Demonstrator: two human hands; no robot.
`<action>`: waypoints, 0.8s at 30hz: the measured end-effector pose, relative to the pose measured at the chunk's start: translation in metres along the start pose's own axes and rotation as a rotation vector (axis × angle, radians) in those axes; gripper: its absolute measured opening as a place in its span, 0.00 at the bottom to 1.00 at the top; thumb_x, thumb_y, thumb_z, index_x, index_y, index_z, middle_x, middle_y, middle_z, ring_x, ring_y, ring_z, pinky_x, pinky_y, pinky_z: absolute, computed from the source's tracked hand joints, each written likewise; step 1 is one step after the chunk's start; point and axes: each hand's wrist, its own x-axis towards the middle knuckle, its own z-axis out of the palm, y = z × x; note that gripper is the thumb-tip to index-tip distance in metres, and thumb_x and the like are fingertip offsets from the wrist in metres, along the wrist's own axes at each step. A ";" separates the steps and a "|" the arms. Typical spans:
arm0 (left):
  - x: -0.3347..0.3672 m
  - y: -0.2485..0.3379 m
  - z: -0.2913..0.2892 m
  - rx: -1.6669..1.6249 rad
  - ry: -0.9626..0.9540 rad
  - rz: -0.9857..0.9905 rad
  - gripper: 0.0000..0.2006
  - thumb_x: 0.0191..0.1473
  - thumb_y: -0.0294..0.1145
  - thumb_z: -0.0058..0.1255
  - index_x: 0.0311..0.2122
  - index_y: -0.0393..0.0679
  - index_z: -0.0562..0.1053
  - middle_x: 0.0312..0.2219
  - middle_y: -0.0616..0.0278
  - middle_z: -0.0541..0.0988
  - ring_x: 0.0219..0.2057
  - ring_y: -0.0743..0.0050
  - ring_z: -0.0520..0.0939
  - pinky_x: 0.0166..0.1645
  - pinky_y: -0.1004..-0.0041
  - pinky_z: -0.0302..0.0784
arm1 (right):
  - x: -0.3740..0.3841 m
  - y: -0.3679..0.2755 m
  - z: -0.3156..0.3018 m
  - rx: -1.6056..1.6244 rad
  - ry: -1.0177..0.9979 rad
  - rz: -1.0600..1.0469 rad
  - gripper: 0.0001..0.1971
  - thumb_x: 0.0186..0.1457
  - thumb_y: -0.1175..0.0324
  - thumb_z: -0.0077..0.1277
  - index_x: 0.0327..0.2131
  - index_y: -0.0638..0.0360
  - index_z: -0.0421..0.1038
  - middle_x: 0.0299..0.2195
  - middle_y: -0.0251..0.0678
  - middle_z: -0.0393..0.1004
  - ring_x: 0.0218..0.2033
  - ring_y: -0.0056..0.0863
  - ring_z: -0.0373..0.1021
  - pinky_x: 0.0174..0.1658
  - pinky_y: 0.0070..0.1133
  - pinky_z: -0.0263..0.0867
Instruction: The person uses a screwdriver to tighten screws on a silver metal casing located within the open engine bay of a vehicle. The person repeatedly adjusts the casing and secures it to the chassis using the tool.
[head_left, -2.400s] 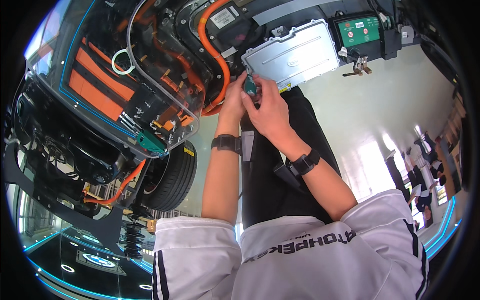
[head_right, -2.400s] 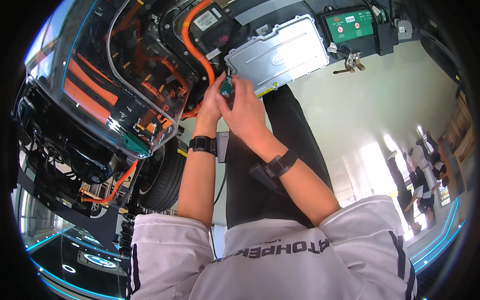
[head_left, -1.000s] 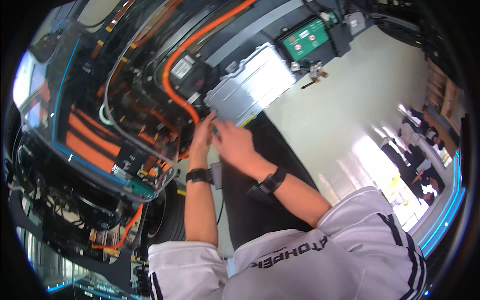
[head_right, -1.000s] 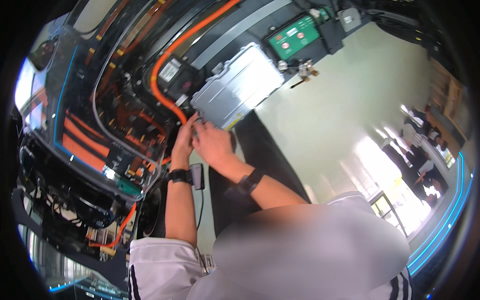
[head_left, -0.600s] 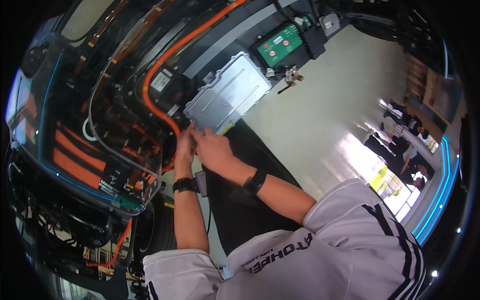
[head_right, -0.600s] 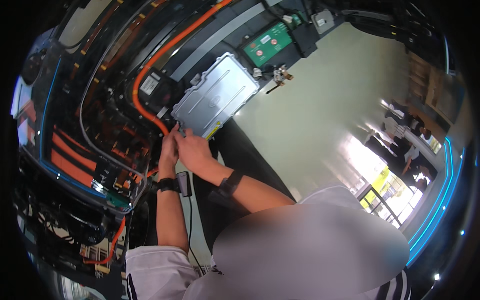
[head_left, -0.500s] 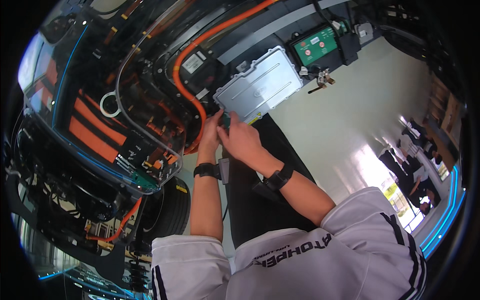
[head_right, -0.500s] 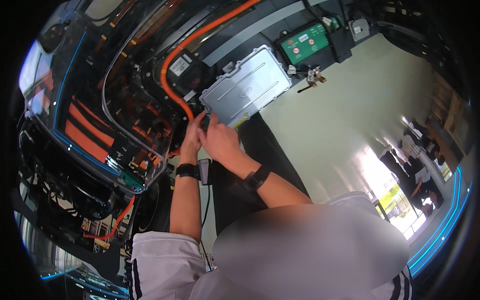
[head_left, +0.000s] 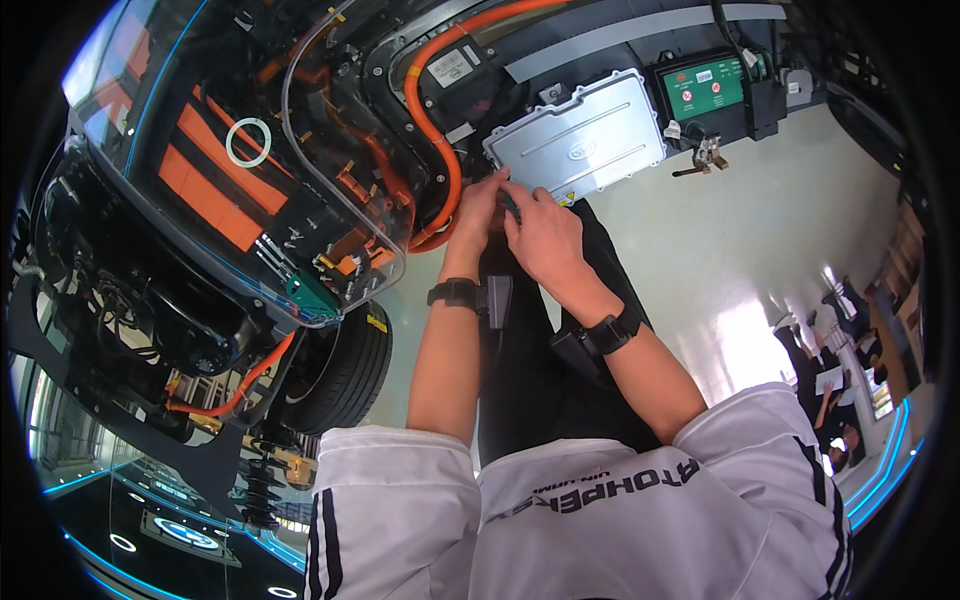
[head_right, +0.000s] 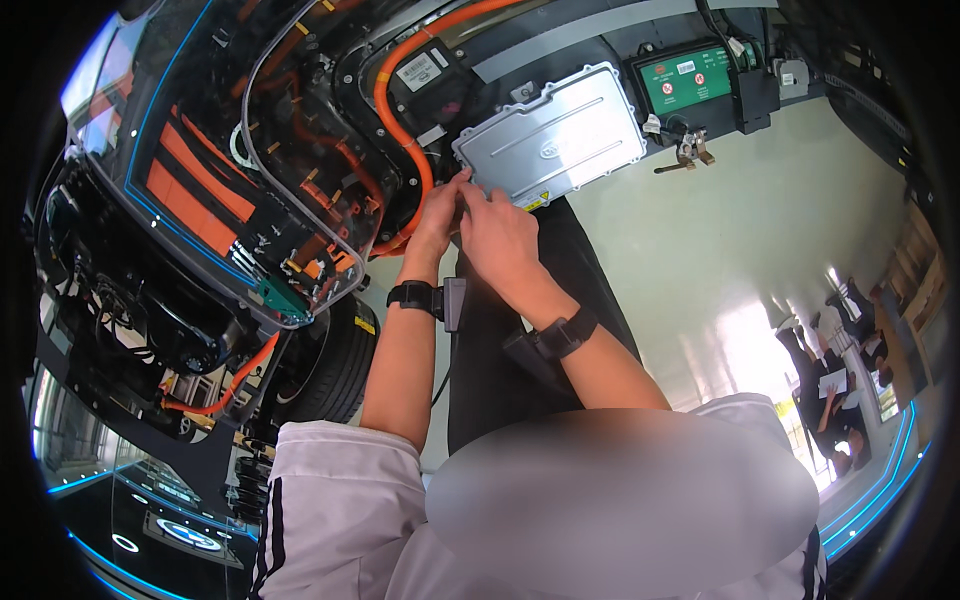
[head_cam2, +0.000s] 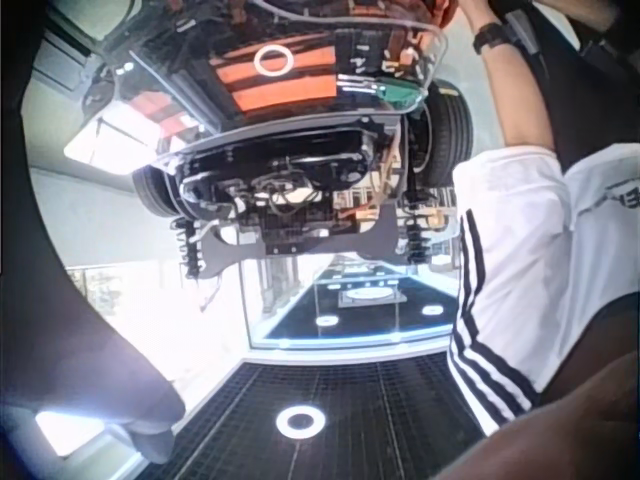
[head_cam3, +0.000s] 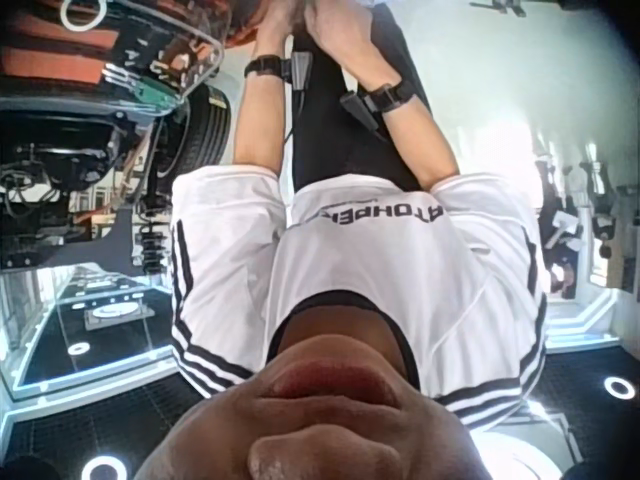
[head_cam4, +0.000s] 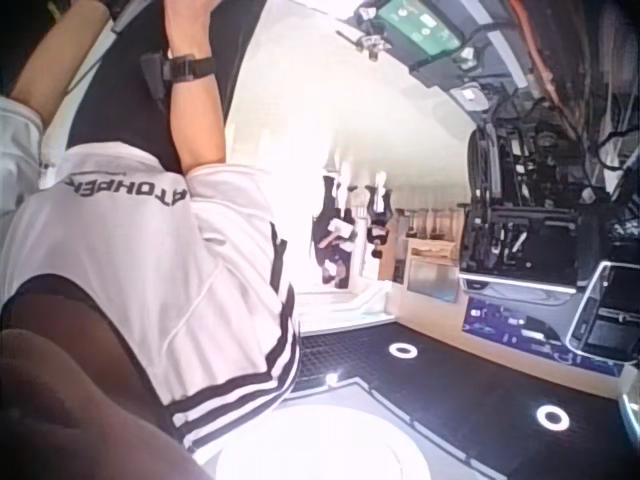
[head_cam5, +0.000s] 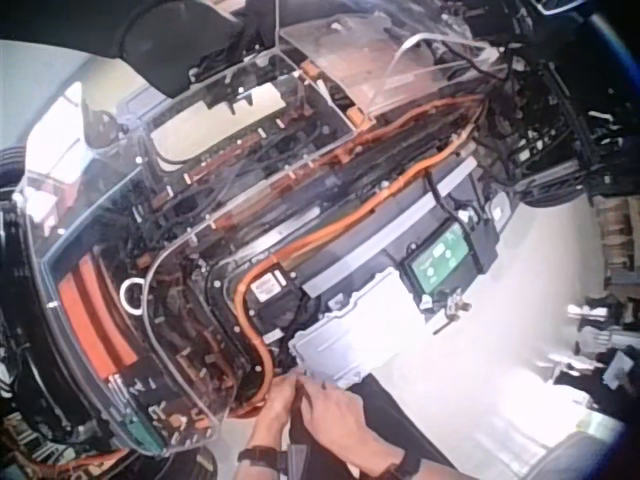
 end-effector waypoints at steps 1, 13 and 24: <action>0.003 -0.006 -0.004 -0.052 -0.006 0.047 0.15 0.55 0.47 0.54 0.34 0.43 0.75 0.26 0.66 0.74 0.24 0.77 0.74 0.26 0.73 0.69 | -0.001 -0.002 -0.002 -0.014 -0.012 -0.013 0.21 0.58 0.61 0.50 0.52 0.60 0.67 0.34 0.50 0.78 0.32 0.50 0.76 0.34 0.37 0.72; 0.011 -0.014 -0.001 -0.170 -0.025 0.061 0.17 0.56 0.46 0.52 0.37 0.41 0.75 0.28 0.66 0.73 0.28 0.77 0.73 0.33 0.76 0.68 | -0.001 -0.002 0.000 0.068 -0.043 0.078 0.24 0.55 0.60 0.53 0.49 0.70 0.66 0.36 0.53 0.76 0.32 0.50 0.76 0.34 0.37 0.72; 0.000 -0.010 0.011 -0.227 -0.008 0.055 0.18 0.57 0.47 0.54 0.38 0.39 0.74 0.28 0.66 0.73 0.28 0.76 0.74 0.34 0.73 0.70 | -0.005 0.001 0.000 0.061 0.061 -0.023 0.24 0.54 0.61 0.55 0.49 0.69 0.66 0.41 0.52 0.72 0.32 0.46 0.75 0.34 0.36 0.72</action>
